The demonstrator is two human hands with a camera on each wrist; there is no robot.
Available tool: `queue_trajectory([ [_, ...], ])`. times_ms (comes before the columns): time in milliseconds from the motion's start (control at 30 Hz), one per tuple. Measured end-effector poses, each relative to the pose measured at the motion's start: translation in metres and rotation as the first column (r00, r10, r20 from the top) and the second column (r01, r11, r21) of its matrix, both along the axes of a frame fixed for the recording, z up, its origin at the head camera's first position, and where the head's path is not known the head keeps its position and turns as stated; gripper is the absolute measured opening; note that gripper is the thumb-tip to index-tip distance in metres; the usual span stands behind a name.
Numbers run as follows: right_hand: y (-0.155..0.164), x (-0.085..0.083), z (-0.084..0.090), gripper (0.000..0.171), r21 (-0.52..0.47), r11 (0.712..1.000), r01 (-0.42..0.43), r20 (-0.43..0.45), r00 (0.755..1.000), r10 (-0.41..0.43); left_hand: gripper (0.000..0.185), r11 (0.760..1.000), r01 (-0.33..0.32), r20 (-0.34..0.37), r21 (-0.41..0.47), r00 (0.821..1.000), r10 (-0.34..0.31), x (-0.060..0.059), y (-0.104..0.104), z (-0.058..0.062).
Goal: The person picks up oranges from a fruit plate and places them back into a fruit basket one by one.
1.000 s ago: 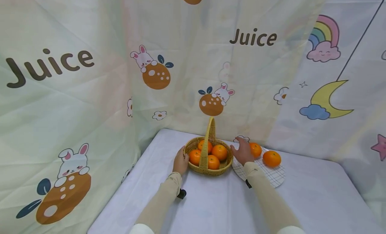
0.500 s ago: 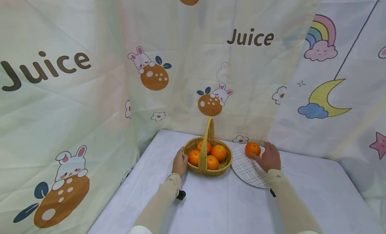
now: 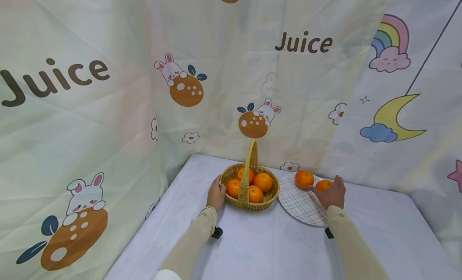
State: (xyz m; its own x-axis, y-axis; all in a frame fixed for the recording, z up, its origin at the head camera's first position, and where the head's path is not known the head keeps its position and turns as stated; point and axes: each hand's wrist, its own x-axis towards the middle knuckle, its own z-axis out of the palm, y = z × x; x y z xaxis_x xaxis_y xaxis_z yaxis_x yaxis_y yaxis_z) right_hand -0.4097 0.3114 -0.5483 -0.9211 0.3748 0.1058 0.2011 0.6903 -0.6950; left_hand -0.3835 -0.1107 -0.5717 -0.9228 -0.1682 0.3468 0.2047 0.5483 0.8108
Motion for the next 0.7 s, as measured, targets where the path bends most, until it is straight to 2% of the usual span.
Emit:
queue_trajectory([
  [167, 0.003, -0.001, -0.004, 0.111, -0.102, 0.994, 0.026, 0.026, 0.999, -0.024, 0.049, 1.000, 0.016, 0.048, 0.024, 0.999, -0.017, 0.001, 0.000, 0.003],
  [300, 0.007, -0.001, -0.009, 0.108, -0.146, 0.989, 0.039, 0.031, 0.999, -0.035, 0.049, 1.000, 0.014, 0.071, 0.028, 0.997, -0.016, 0.001, 0.000, 0.002],
  [533, 0.010, 0.000, -0.015, 0.089, -0.087, 0.995, 0.053, -0.004, 0.999, -0.054, 0.049, 1.000, 0.016, 0.068, 0.023, 0.998, -0.017, 0.000, 0.000, 0.001],
  [700, 0.011, 0.003, -0.016, 0.087, -0.068, 0.997, 0.027, -0.037, 0.999, -0.029, 0.049, 1.000, 0.017, 0.057, 0.011, 0.998, -0.018, 0.000, -0.001, 0.001],
])
